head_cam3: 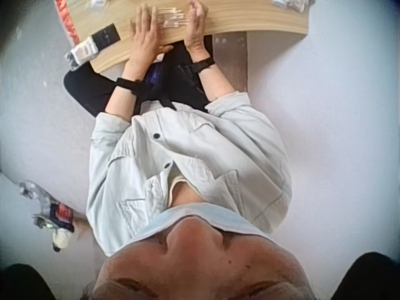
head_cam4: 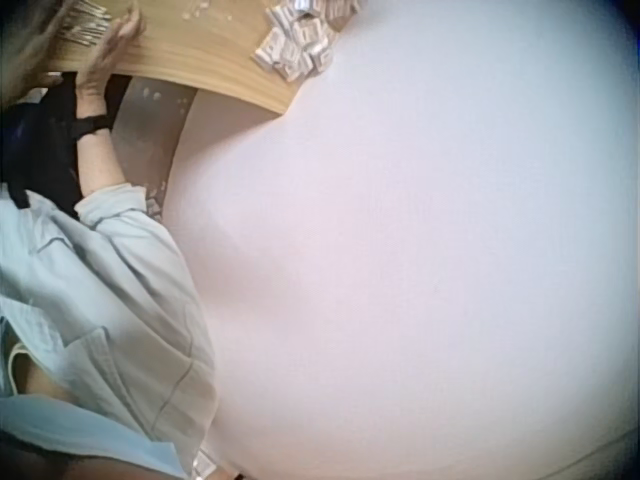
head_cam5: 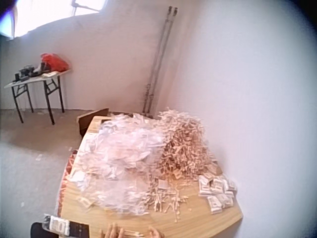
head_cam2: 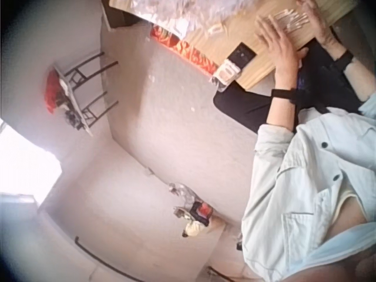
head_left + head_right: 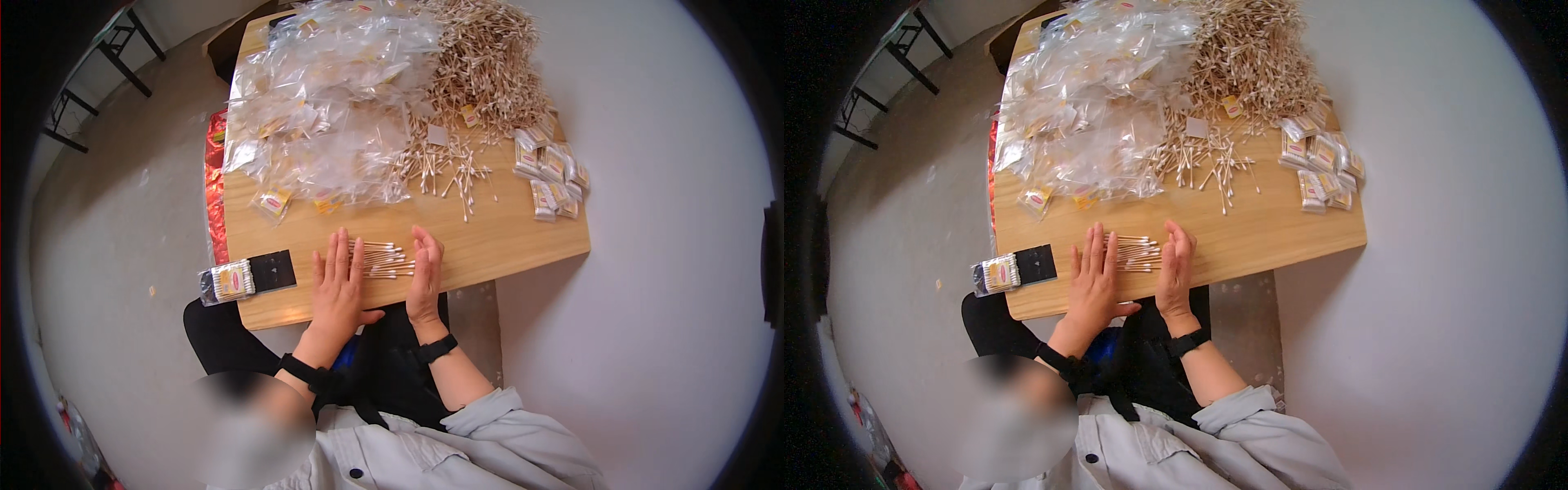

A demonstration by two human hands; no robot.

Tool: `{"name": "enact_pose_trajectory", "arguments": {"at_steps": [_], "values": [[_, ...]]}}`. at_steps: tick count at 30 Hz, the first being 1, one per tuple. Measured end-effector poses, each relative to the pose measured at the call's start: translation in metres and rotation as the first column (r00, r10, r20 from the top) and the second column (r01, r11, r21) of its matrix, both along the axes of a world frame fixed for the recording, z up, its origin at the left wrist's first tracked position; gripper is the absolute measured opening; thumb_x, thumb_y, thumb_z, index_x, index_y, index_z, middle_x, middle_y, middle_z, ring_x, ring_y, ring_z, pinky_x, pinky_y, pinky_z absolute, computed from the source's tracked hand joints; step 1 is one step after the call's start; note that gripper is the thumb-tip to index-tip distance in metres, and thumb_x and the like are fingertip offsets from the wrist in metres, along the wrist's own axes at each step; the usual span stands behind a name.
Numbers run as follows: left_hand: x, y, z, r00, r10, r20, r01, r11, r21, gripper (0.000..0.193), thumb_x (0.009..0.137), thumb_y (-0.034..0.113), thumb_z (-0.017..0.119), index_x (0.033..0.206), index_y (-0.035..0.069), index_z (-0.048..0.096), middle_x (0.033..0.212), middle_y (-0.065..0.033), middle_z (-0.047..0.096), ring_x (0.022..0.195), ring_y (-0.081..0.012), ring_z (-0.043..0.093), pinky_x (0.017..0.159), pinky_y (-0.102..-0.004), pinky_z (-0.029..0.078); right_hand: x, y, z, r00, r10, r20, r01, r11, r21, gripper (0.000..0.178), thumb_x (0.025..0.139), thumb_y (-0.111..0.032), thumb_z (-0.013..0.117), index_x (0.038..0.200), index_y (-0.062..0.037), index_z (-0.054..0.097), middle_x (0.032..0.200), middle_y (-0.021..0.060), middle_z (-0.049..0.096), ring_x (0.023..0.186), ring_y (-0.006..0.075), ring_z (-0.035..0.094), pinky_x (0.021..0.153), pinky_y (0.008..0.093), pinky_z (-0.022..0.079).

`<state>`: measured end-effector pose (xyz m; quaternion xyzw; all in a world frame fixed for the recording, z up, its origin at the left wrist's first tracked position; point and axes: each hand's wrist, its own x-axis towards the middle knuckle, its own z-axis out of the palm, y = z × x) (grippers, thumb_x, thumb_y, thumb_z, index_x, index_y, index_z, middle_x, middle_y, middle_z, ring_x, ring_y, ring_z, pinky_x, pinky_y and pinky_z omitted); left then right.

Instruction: Packaging cotton swabs into small plastic bags and then arranging them into a larger clear container.

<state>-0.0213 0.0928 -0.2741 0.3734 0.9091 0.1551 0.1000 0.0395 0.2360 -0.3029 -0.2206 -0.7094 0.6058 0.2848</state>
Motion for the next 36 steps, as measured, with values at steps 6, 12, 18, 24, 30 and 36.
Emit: {"name": "enact_pose_trajectory", "arguments": {"at_steps": [6, 12, 18, 24, 30, 36], "values": [[0.003, 0.006, -0.009, 0.996, -0.076, -0.04, 0.076, 0.997, 0.012, 0.133, 0.044, 0.047, 0.089, 0.153, 0.005, 0.024, 0.16, -0.0185, 0.017, 0.15, -0.0324, 0.016, 0.118, -0.0539, 0.011, -0.004, -0.006, -0.004, 0.999, -0.029, 0.022, 0.028, 0.997, 0.067, 0.038, 0.1, -0.013, 0.049, 0.135, 0.0025, 0.044, 0.129, 0.0127, 0.045, 0.128, 0.0218, 0.044, 0.11, 0.0356, 0.037], [0.003, 0.007, -0.008, 0.997, -0.071, -0.023, 0.07, 0.997, -0.019, 0.134, 0.045, 0.045, 0.09, 0.153, 0.004, 0.023, 0.16, -0.0173, 0.017, 0.15, -0.032, 0.015, 0.118, -0.0538, 0.012, -0.012, 0.017, 0.007, 0.962, 0.064, 0.264, -0.105, 0.984, 0.143, 0.015, 0.086, -0.002, 0.067, 0.101, -0.0019, 0.065, 0.112, 0.0111, 0.05, 0.09, 0.0208, 0.062, 0.069, 0.0298, 0.055], [0.002, 0.01, 0.0, 0.997, -0.068, 0.025, 0.07, 0.994, -0.082, 0.131, 0.049, 0.047, 0.089, 0.154, 0.006, 0.021, 0.161, -0.0163, 0.017, 0.15, -0.0303, 0.014, 0.119, -0.053, 0.012, -0.02, 0.029, 0.011, 0.933, 0.094, 0.349, -0.203, 0.935, 0.292, 0.008, 0.083, -0.004, 0.071, 0.09, -0.0019, 0.067, 0.107, 0.0128, 0.05, 0.088, 0.0246, 0.06, 0.067, 0.0309, 0.055], [0.005, 0.005, -0.005, 0.999, -0.05, 0.02, 0.05, 0.999, -0.014, 0.135, 0.047, 0.048, 0.089, 0.153, 0.001, 0.019, 0.16, -0.0194, 0.017, 0.15, -0.0318, 0.013, 0.118, -0.0541, 0.014, -0.028, 0.02, 0.016, 0.957, 0.011, 0.291, -0.08, 0.971, 0.226, 0.014, 0.089, -0.007, 0.067, 0.102, -0.0031, 0.065, 0.107, 0.0107, 0.051, 0.094, 0.0228, 0.057, 0.074, 0.0321, 0.053], [-0.001, -0.005, -0.008, 0.996, 0.08, 0.032, -0.082, 0.993, 0.083, 0.144, 0.042, 0.05, 0.09, 0.153, -0.002, 0.014, 0.159, -0.0231, 0.015, 0.15, -0.0348, 0.013, 0.118, -0.0552, 0.013, -0.011, 0.011, -0.004, 0.998, -0.048, 0.028, 0.049, 0.998, -0.035, 0.036, 0.104, -0.025, 0.043, 0.128, 0.0, 0.053, 0.126, 0.0112, 0.047, 0.114, 0.0194, 0.048, 0.102, 0.0323, 0.039], [0.01, 0.005, -0.01, 0.999, 0.031, 0.008, -0.032, 0.994, 0.104, 0.14, 0.043, 0.049, 0.089, 0.152, -0.003, 0.017, 0.159, -0.0232, 0.015, 0.149, -0.0356, 0.016, 0.118, -0.0521, 0.014, -0.022, -0.01, -0.009, 0.996, -0.007, -0.086, -0.009, 0.983, -0.184, 0.045, 0.106, -0.029, 0.035, 0.134, 0.0045, 0.045, 0.134, 0.015, 0.044, 0.124, 0.0233, 0.045, 0.108, 0.0354, 0.035]]}}
